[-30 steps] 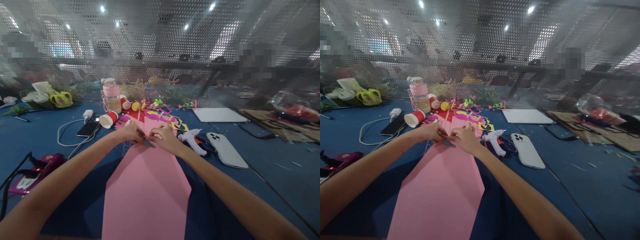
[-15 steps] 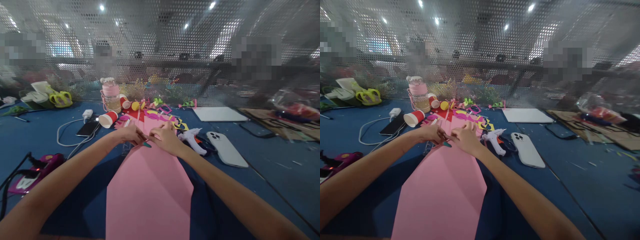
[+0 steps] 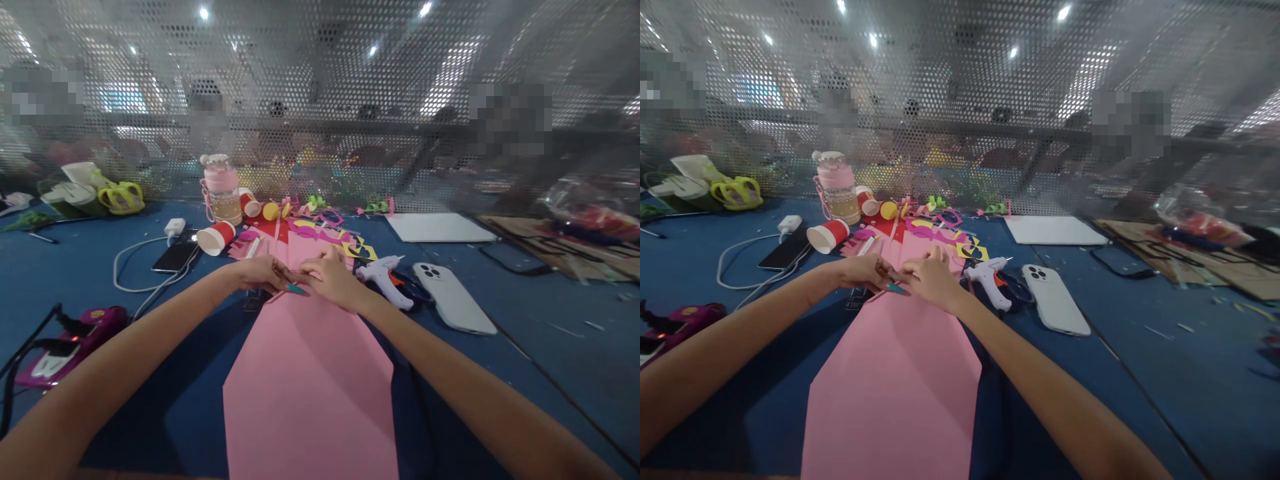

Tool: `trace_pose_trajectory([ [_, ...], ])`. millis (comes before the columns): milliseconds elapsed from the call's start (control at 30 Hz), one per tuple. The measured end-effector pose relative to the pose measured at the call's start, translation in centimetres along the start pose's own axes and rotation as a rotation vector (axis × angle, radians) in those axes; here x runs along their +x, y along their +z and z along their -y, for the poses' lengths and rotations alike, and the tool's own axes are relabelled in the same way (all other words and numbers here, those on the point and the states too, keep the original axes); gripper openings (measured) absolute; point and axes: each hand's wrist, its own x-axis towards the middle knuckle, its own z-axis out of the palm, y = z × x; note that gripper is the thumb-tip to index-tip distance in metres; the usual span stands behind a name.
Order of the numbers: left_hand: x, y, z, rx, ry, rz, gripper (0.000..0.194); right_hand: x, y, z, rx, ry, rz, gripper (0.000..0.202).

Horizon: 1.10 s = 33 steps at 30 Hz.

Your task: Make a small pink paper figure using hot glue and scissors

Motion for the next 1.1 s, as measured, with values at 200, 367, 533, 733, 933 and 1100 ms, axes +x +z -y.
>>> trace_pose_trajectory([
  [200,0.5,0.1,0.8,-0.015,-0.015,0.004,0.029,0.0,0.2,0.0,0.004,-0.031,0.003,0.023],
  [367,0.5,0.3,0.8,-0.019,-0.026,-0.022,0.029,0.0,0.1,0.0,0.013,-0.021,0.013,0.022],
  [533,0.5,0.5,0.9,-0.044,-0.017,-0.038,0.03,0.1,0.0,-0.1,0.046,0.025,0.053,0.027],
  [733,0.5,0.6,1.0,-0.023,-0.014,-0.034,0.032,0.1,0.2,-0.5,0.096,0.052,0.068,0.03],
  [933,0.7,0.5,1.0,0.02,-0.001,-0.104,0.031,0.0,0.3,-0.5,0.095,0.061,0.017,0.033],
  [1100,0.5,-0.5,0.5,0.194,0.049,-0.241,0.023,0.3,-0.6,-1.2,0.059,0.061,-0.24,0.03],
])
